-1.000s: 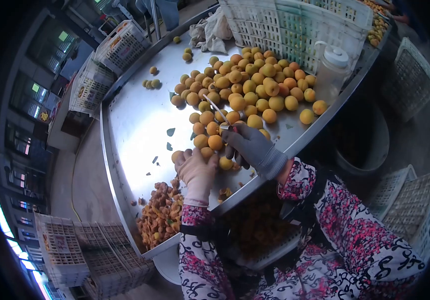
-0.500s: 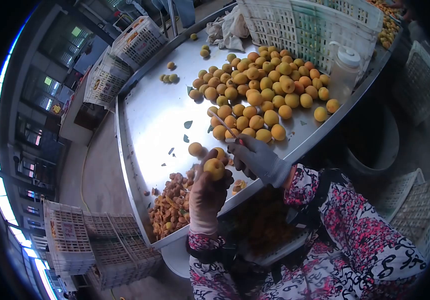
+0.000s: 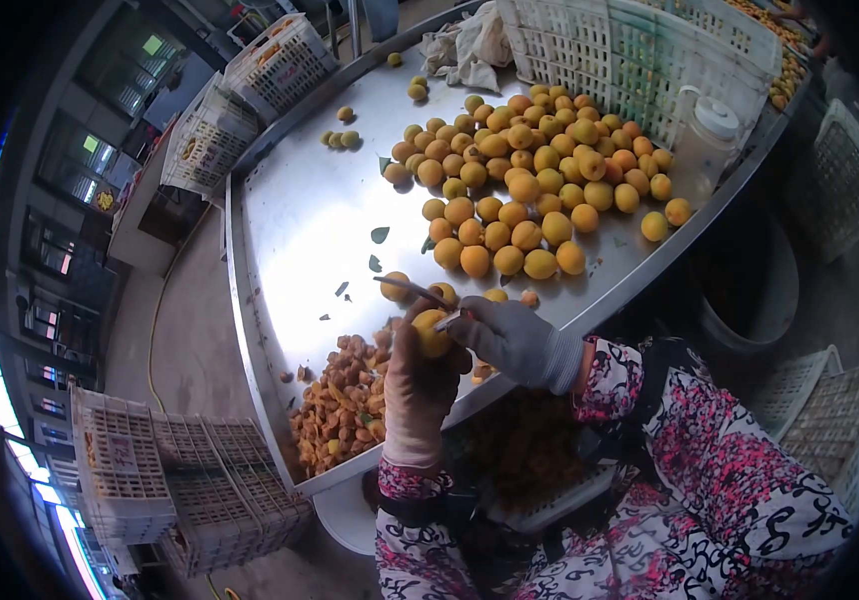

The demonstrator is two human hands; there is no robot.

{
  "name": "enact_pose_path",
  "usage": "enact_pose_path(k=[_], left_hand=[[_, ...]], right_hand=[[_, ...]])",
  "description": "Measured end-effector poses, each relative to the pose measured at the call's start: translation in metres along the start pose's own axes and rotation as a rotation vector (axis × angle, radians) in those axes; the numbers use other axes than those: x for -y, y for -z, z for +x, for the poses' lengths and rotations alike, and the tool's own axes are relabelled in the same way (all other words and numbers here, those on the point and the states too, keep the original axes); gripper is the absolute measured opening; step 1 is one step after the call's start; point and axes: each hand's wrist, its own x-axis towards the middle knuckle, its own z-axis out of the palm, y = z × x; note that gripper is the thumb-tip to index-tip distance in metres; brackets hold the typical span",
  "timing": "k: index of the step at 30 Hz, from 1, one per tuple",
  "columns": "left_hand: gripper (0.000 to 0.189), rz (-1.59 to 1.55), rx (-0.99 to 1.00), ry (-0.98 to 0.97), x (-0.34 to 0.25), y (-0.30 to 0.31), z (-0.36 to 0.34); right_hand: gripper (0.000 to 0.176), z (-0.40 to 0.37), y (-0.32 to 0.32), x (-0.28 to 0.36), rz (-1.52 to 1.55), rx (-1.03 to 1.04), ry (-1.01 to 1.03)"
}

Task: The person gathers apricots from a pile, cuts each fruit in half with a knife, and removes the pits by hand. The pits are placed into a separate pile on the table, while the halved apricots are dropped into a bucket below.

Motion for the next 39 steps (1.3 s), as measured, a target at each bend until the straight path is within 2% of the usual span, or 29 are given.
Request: enact_pose_path(k=[5, 7, 10, 12, 16, 18, 20, 21, 22, 23, 24, 27, 28, 29, 31, 34, 36, 39], left_hand=[[0.06, 0.001, 0.037, 0.059, 0.001, 0.02, 0.0], [0.061, 0.023, 0.018, 0.063, 0.002, 0.02, 0.0], [0.059, -0.058, 0.01, 0.084, 0.006, 0.019, 0.0], [0.05, 0.02, -0.117, 0.081, 0.007, 0.013, -0.001], [0.047, 0.184, -0.171, 0.026, 0.005, 0.009, 0.0], [0.043, 0.635, -0.171, -0.145, -0.002, 0.0, -0.004], [0.035, 0.756, -0.125, -0.188, 0.0, 0.008, -0.004], [0.036, 0.838, -0.158, -0.357, 0.003, 0.007, -0.004], [0.036, 0.915, -0.189, -0.528, 0.004, 0.002, -0.003], [0.036, 0.87, -0.146, -0.642, -0.001, -0.005, -0.008], [0.038, 0.822, -0.192, -0.596, -0.009, -0.014, -0.011], [0.047, 0.443, -0.076, -0.193, -0.024, 0.008, -0.003], [0.049, 0.157, 0.016, -0.131, -0.022, 0.017, 0.002], [0.051, 0.096, 0.032, -0.127, -0.019, 0.022, 0.001], [0.052, 0.043, 0.047, -0.119, -0.018, 0.019, 0.0], [0.054, -0.06, 0.051, -0.101, -0.018, 0.022, 0.001], [0.054, -0.076, 0.141, -0.089, -0.019, 0.023, 0.003], [0.056, -0.097, 0.118, -0.099, -0.019, 0.021, 0.003]], right_hand=[[0.039, -0.001, -0.001, -0.001, -0.185, 0.039, -0.114], [0.039, -0.001, -0.002, 0.002, -0.39, 0.046, -0.141], [0.038, -0.003, -0.007, 0.0, -0.428, 0.012, -0.139], [0.04, -0.001, -0.01, -0.004, -0.416, 0.031, -0.188], [0.04, 0.002, -0.014, -0.015, -0.37, 0.057, -0.264], [0.04, 0.004, -0.01, -0.007, -0.382, 0.043, -0.282], [0.039, 0.009, -0.002, 0.01, -0.523, 0.125, -0.345], [0.039, 0.01, 0.001, 0.003, -0.521, 0.12, -0.344], [0.038, 0.01, 0.005, -0.007, -0.663, 0.133, -0.345], [0.038, 0.009, 0.008, -0.017, -0.801, 0.139, -0.35], [0.038, 0.008, 0.009, -0.014, -0.795, 0.133, -0.349], [0.035, 0.009, 0.011, -0.007, -0.679, 0.099, -0.247], [0.035, 0.006, 0.009, -0.008, -0.677, 0.103, -0.241], [0.034, 0.002, 0.006, -0.007, -0.535, 0.068, -0.178], [0.034, -0.002, 0.002, 0.001, -0.336, 0.053, -0.132], [0.035, -0.005, -0.005, 0.0, -0.353, 0.097, -0.164], [0.036, -0.008, -0.006, 0.005, -0.349, 0.133, -0.188], [0.036, -0.011, -0.007, 0.012, -0.36, 0.168, -0.179]])
